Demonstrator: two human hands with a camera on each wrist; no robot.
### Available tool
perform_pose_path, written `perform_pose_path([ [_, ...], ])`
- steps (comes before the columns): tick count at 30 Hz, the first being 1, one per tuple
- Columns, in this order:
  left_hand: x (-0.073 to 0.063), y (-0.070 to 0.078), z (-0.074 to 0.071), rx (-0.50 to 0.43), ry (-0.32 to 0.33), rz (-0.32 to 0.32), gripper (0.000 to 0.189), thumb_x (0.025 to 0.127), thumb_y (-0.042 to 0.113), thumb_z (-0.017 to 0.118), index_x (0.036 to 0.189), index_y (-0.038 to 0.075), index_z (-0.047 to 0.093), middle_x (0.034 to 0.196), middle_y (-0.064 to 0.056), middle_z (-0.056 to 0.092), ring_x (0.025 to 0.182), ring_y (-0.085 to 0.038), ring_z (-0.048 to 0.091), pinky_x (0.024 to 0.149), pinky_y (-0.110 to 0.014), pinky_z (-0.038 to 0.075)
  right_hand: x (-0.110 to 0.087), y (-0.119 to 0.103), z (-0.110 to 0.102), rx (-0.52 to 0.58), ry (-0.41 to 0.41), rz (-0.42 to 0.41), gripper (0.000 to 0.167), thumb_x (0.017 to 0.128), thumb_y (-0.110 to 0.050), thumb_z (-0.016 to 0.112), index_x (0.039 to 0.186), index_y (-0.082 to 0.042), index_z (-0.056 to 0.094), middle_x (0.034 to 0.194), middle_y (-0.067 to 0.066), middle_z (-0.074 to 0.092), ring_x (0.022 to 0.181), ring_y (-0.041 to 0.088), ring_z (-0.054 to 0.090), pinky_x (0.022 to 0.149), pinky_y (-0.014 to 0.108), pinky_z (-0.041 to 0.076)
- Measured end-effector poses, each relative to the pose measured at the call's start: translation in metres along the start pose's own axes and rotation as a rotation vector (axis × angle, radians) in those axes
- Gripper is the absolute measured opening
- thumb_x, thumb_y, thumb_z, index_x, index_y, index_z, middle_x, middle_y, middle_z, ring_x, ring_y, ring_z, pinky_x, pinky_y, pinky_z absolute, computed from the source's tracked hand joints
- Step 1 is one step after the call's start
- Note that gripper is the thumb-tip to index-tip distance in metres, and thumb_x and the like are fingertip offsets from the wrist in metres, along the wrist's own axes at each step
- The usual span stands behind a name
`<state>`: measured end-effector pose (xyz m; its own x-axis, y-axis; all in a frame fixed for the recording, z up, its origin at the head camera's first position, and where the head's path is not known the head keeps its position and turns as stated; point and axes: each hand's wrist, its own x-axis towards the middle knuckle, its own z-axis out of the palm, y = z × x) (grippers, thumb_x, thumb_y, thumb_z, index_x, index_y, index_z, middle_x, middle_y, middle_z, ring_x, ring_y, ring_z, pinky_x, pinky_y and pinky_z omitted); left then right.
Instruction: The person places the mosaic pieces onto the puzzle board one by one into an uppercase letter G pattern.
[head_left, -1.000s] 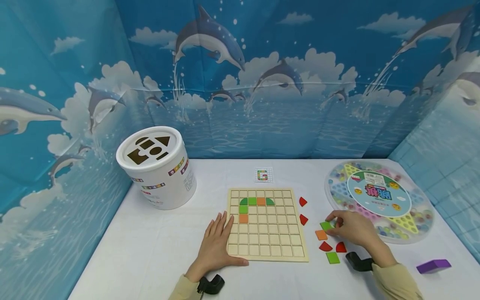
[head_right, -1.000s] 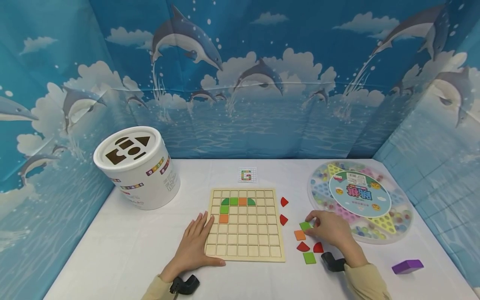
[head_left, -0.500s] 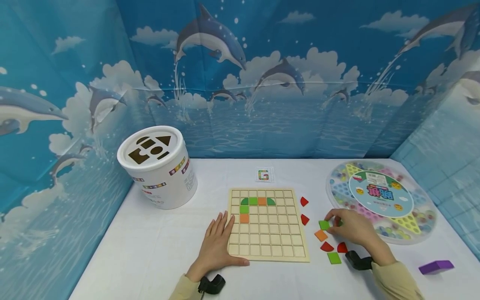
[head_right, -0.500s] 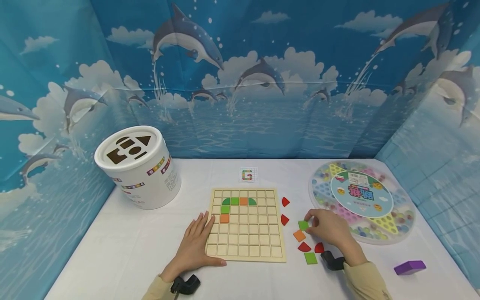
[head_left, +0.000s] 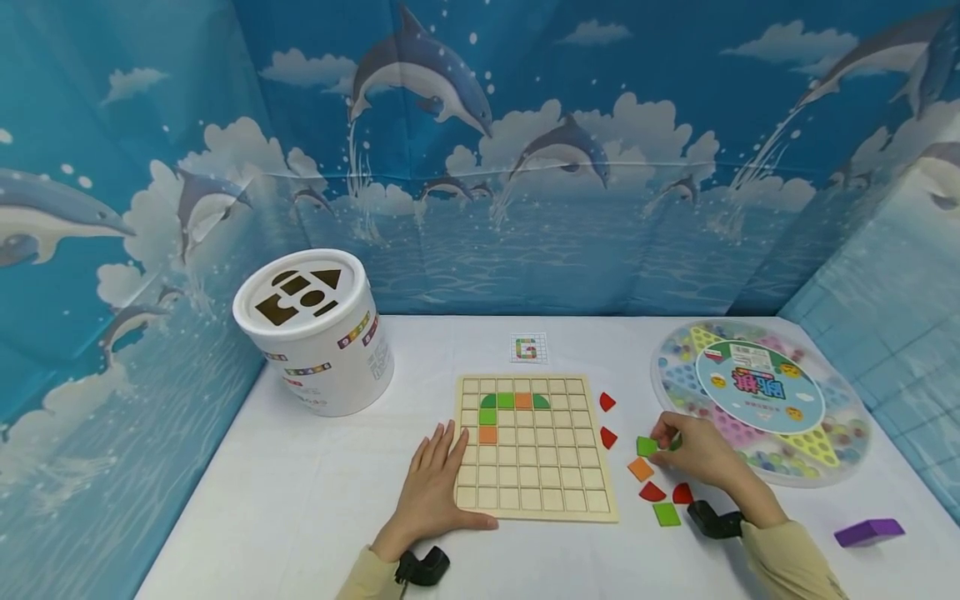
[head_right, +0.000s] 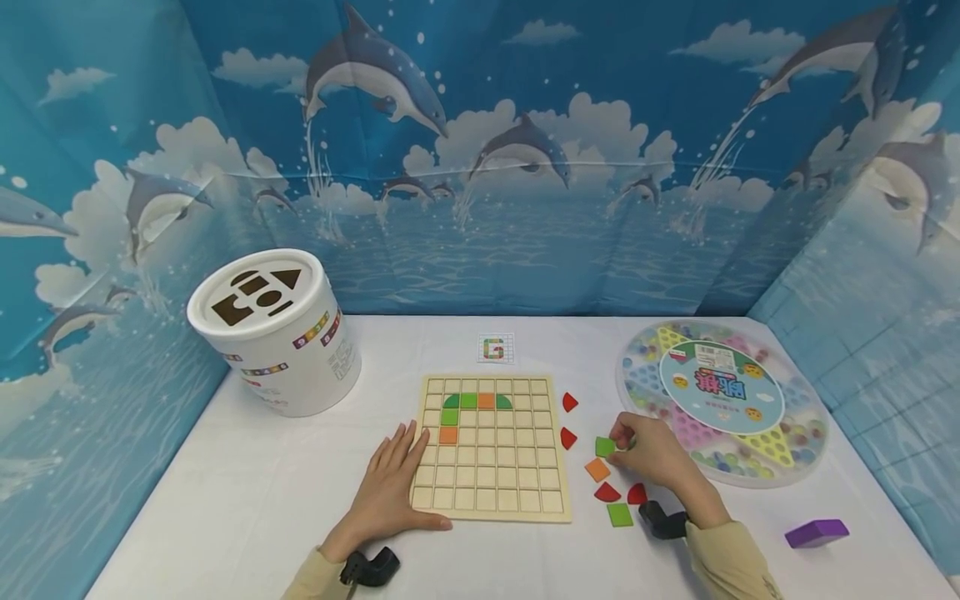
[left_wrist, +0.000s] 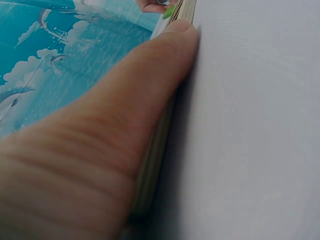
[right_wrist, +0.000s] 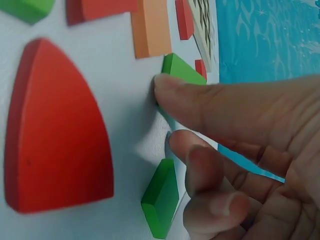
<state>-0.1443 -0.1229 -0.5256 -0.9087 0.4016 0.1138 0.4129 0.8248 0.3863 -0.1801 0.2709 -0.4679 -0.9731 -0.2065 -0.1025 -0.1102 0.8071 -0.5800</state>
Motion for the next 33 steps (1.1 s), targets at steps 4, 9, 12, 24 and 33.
perform_pose_path([
  [4, 0.001, 0.000, -0.001, -0.003, -0.009, 0.000, 0.129, 0.058, 0.080, 0.066, 0.152, 0.006, 0.019, 0.156, -0.016, 0.010, 0.143, -0.031, 0.003, 0.112, -0.047, 0.005, 0.000, 0.000, 0.001, 0.007, 0.012, 0.008, 0.021, 0.075, -0.007, 0.078, 0.082, -0.009, 0.059, 0.071, 0.000, 0.049, 0.064, 0.017, 0.047, 0.053, 0.027, 0.038],
  [9, 0.001, 0.000, -0.001, -0.003, -0.015, 0.001, 0.129, 0.058, 0.080, 0.066, 0.152, 0.005, 0.019, 0.156, -0.016, 0.009, 0.143, -0.031, 0.003, 0.112, -0.047, 0.005, 0.000, 0.001, 0.003, 0.026, 0.025, 0.014, 0.017, 0.077, -0.006, 0.075, 0.083, -0.009, 0.059, 0.073, 0.001, 0.052, 0.064, 0.018, 0.047, 0.053, 0.027, 0.039],
  [12, 0.000, 0.000, -0.001, -0.006, -0.013, 0.005, 0.129, 0.058, 0.080, 0.066, 0.151, 0.005, 0.019, 0.156, -0.017, 0.010, 0.143, -0.031, 0.003, 0.112, -0.048, 0.005, 0.000, 0.003, 0.004, 0.043, 0.030, 0.011, 0.015, 0.080, -0.007, 0.073, 0.085, -0.008, 0.059, 0.075, 0.001, 0.053, 0.063, 0.018, 0.047, 0.052, 0.027, 0.040],
  [24, 0.001, 0.000, -0.003, -0.011, -0.004, 0.013, 0.128, 0.059, 0.079, 0.067, 0.151, 0.004, 0.020, 0.156, -0.018, 0.011, 0.142, -0.032, 0.005, 0.112, -0.048, 0.006, 0.003, -0.002, 0.009, 0.035, 0.104, -0.028, 0.016, 0.083, -0.008, 0.071, 0.097, -0.007, 0.064, 0.077, 0.000, 0.053, 0.056, 0.016, 0.044, 0.047, 0.025, 0.036],
  [33, 0.000, 0.000, -0.002, -0.021, -0.004, 0.011, 0.128, 0.059, 0.079, 0.067, 0.151, 0.004, 0.019, 0.156, -0.018, 0.011, 0.142, -0.032, 0.004, 0.111, -0.049, 0.006, 0.010, -0.030, 0.024, 0.038, 0.171, -0.139, 0.012, 0.082, -0.008, 0.072, 0.092, -0.011, 0.065, 0.066, -0.005, 0.054, 0.043, 0.010, 0.043, 0.039, 0.025, 0.034],
])
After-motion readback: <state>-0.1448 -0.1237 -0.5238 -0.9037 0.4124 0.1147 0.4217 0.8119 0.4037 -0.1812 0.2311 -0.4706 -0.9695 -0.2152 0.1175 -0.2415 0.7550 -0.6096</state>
